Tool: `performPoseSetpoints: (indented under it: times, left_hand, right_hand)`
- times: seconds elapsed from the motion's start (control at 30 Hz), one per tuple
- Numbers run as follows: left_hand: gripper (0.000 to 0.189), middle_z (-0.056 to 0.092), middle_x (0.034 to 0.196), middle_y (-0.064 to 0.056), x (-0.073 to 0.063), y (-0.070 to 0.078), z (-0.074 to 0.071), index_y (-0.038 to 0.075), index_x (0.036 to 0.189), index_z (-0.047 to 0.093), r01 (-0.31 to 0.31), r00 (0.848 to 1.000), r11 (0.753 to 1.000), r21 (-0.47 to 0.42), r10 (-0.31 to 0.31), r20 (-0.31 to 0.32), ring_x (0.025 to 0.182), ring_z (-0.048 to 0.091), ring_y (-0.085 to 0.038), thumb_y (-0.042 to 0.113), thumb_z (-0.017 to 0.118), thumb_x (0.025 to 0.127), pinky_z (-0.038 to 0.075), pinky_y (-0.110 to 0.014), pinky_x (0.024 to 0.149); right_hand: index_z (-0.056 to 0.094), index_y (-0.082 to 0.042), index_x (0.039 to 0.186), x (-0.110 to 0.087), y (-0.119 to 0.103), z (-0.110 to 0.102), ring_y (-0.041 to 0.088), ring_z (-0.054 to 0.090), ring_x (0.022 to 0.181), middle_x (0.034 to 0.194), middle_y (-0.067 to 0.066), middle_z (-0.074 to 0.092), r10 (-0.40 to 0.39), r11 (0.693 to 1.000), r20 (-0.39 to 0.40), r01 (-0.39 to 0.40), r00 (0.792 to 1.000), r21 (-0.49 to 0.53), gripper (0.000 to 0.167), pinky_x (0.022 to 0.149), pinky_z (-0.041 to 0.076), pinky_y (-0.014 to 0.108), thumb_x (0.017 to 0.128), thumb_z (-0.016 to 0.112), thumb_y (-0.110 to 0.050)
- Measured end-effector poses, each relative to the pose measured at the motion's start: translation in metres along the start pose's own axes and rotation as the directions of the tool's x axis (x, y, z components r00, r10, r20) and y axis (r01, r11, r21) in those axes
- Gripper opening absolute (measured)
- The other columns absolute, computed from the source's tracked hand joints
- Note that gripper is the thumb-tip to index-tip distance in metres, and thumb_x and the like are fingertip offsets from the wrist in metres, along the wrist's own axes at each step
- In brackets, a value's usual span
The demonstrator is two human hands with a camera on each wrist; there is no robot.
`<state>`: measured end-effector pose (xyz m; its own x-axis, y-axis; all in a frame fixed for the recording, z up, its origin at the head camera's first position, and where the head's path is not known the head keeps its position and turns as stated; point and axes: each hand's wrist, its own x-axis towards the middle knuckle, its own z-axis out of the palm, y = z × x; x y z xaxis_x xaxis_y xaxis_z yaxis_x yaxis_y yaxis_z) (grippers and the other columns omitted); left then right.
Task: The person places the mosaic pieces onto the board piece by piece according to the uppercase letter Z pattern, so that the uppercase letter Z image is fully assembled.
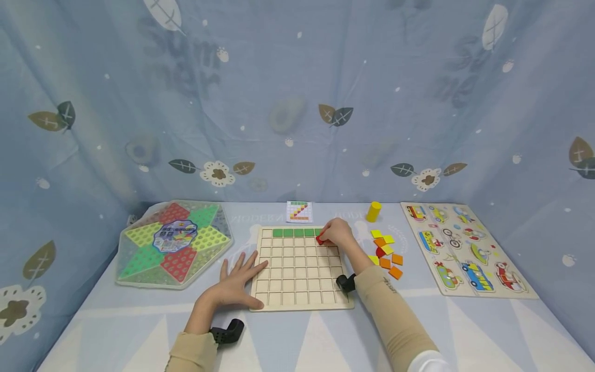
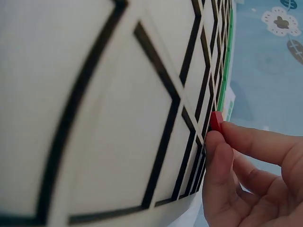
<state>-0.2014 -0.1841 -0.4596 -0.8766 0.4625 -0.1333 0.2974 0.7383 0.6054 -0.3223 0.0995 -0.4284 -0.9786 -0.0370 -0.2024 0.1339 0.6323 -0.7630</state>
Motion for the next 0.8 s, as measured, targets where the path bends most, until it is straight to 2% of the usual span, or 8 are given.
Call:
performPoseSetpoints:
  times: [0.2,0.4,0.57,0.8]
  left_hand:
    - [0.101,0.003,0.155,-0.016,0.000,0.001,0.000,0.015,0.146,0.030,0.000,1.000,1.000,-0.012,0.000,-0.002,0.138,-0.009,-0.042,0.047,0.078,0.063,-0.020,-0.063,0.099]
    - [0.101,0.004,0.154,-0.017,-0.001,0.001,0.000,0.014,0.146,0.031,-0.005,1.000,1.000,-0.006,0.005,-0.010,0.138,-0.008,-0.043,0.046,0.078,0.063,-0.019,-0.064,0.099]
    - [0.101,0.004,0.154,-0.017,0.000,0.001,0.000,0.014,0.146,0.031,-0.004,1.000,1.000,-0.007,0.004,-0.006,0.138,-0.008,-0.043,0.048,0.078,0.063,-0.019,-0.064,0.099]
    - [0.100,0.004,0.154,-0.017,0.000,0.001,0.000,0.014,0.146,0.031,-0.002,1.000,1.000,-0.008,0.002,-0.006,0.138,-0.009,-0.043,0.047,0.078,0.063,-0.019,-0.064,0.099]
  right_hand:
    - [0.065,0.005,0.084,0.002,-0.001,0.001,0.013,0.061,0.051,0.073,0.012,0.066,0.034,0.996,-0.017,-0.035,0.999,-0.085,0.014,0.050,0.052,0.023,0.075,0.072,-0.003]
    - [0.060,0.003,0.081,0.003,-0.001,0.002,0.012,0.059,0.046,0.060,0.009,0.063,0.043,0.995,0.021,-0.041,0.999,-0.096,0.012,0.048,0.050,0.022,0.077,0.070,-0.003]
    - [0.058,0.002,0.084,0.000,0.003,-0.005,0.013,0.060,0.049,0.063,0.009,0.063,0.015,0.999,0.041,-0.014,0.999,-0.035,0.015,0.050,0.051,0.023,0.081,0.069,-0.008]
    - [0.060,0.000,0.094,-0.010,0.019,-0.030,0.019,0.063,0.063,0.076,0.012,0.065,-0.010,0.999,-0.016,0.011,1.000,0.047,0.019,0.059,0.053,0.028,0.085,0.065,-0.016]
